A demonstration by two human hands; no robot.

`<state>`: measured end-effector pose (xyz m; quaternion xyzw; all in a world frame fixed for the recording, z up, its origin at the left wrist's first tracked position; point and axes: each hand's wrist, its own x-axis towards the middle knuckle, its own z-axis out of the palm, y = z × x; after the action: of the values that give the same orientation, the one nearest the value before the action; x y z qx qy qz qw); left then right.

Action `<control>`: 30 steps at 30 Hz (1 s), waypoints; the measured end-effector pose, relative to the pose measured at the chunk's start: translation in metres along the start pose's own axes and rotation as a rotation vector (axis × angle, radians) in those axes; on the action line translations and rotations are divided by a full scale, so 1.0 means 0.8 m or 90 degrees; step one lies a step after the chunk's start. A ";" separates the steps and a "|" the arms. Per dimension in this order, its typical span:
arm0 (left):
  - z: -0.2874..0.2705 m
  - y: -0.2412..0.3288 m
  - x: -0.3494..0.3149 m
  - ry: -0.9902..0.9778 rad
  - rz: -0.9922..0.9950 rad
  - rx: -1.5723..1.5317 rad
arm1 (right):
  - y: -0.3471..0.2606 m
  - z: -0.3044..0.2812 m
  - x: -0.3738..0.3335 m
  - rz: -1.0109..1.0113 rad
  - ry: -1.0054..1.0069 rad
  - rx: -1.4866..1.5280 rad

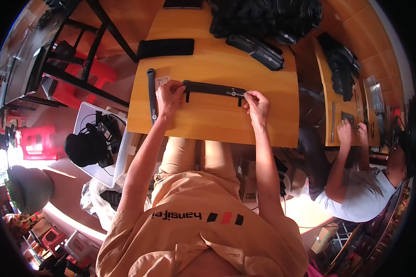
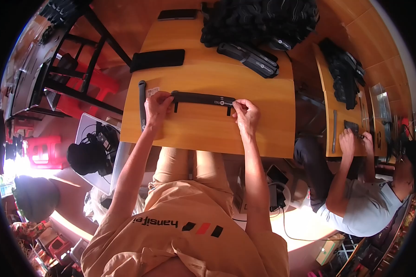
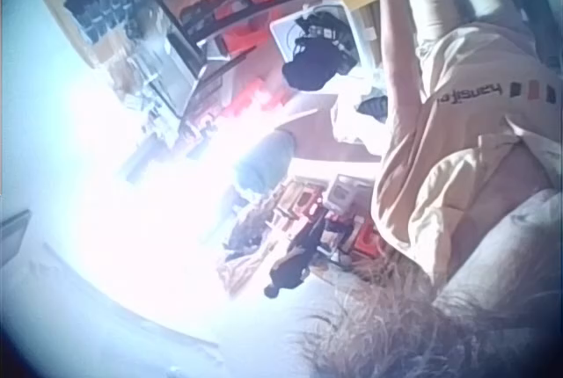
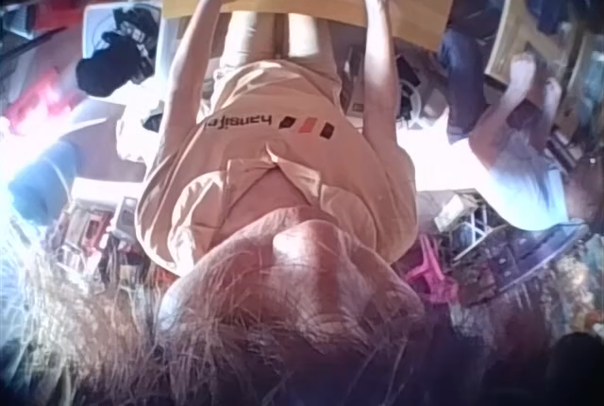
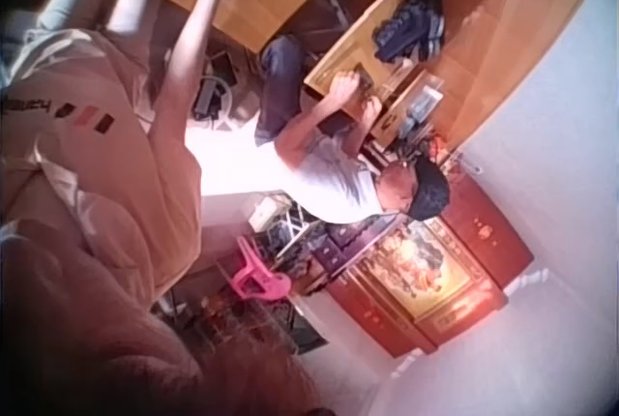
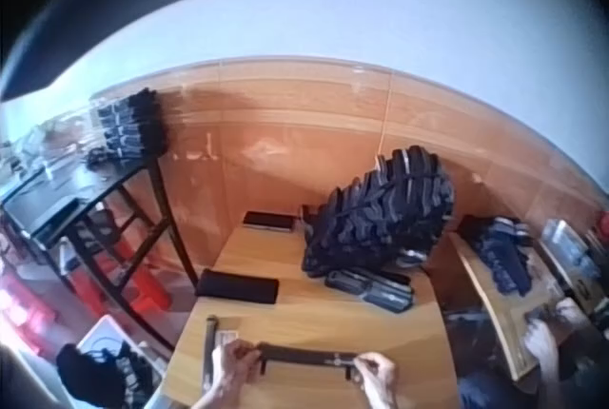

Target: Assembling small plastic clips onto black plastic straps at a workbench.

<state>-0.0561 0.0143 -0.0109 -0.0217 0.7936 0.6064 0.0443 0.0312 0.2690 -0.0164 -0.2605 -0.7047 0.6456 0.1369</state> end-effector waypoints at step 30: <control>0.004 -0.005 0.002 0.015 -0.003 0.015 | -0.007 0.005 -0.002 -0.013 0.028 -0.012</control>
<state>-0.0569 0.0164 -0.0161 -0.0304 0.8012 0.5965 0.0365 0.0296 0.2647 -0.0114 -0.2685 -0.7100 0.6318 0.1567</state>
